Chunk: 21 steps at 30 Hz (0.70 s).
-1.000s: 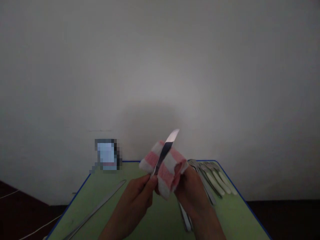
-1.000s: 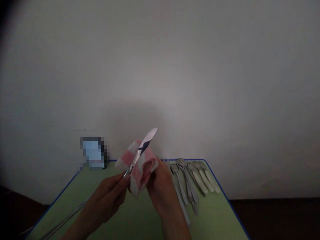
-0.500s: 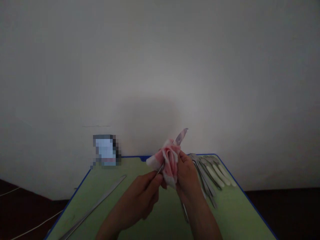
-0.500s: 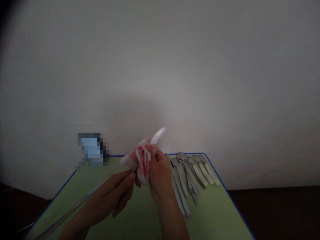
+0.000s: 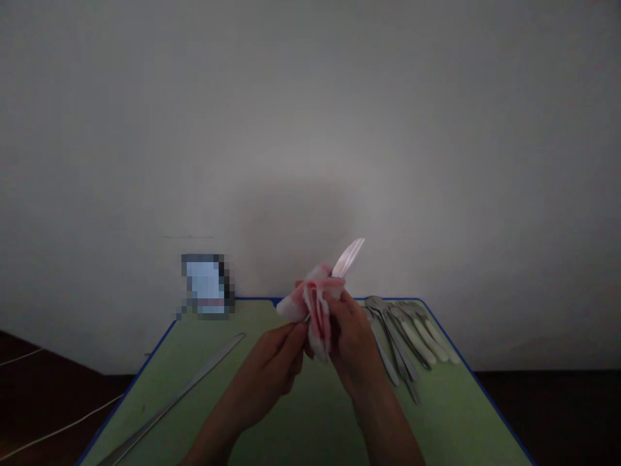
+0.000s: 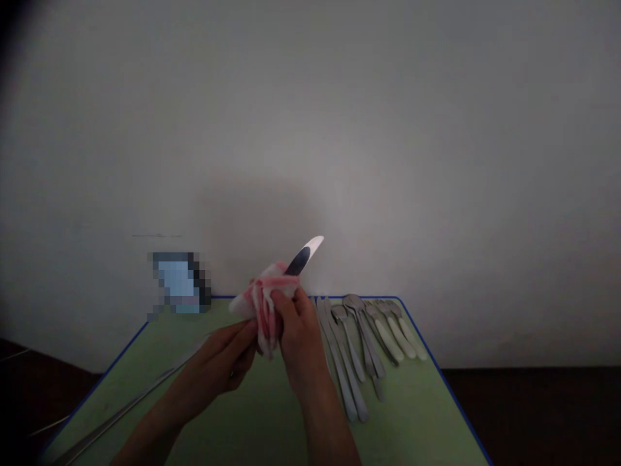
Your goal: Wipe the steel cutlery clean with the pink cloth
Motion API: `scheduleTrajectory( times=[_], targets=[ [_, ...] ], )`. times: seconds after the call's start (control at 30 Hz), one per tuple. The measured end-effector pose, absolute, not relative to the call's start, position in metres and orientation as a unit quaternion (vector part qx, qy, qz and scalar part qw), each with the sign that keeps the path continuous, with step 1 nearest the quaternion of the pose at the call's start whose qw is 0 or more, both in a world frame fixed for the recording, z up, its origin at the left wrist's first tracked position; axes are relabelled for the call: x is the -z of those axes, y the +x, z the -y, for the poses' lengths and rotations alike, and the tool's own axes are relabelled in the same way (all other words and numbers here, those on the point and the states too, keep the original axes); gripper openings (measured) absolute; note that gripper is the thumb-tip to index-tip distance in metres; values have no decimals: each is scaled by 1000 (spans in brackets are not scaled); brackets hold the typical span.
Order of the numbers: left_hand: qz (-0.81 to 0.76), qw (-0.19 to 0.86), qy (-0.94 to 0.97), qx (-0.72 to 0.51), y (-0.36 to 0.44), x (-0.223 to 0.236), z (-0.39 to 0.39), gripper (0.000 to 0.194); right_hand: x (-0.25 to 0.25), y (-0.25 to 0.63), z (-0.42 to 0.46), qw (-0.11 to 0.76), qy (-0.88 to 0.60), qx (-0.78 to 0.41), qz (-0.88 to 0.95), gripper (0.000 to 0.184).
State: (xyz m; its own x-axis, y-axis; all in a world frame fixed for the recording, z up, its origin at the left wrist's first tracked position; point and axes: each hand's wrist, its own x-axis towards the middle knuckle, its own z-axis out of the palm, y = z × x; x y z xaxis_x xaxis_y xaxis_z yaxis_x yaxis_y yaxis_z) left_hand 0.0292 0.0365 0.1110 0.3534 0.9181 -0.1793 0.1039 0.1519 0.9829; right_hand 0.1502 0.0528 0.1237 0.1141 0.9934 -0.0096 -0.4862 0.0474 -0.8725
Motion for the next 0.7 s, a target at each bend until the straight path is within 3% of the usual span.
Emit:
scheduleTrajectory(
  times=[0.2,0.37,0.57,0.7],
  targets=[
    [-486,561,624,-243,24,-122,-34,46,-123,148,-55,658,-378,-570,316,30],
    [-451,576,634,-252,15,-126,-33,37,-127,146,-57,699,-379,-549,257,26],
    [-488,493,661,-288,19,-121,-35,39,-117,140,-56,641,-394,-567,336,29],
    [-521,476,671,-227,20,-123,-35,47,-117,143,-57,651,-376,-567,336,29]
  ],
)
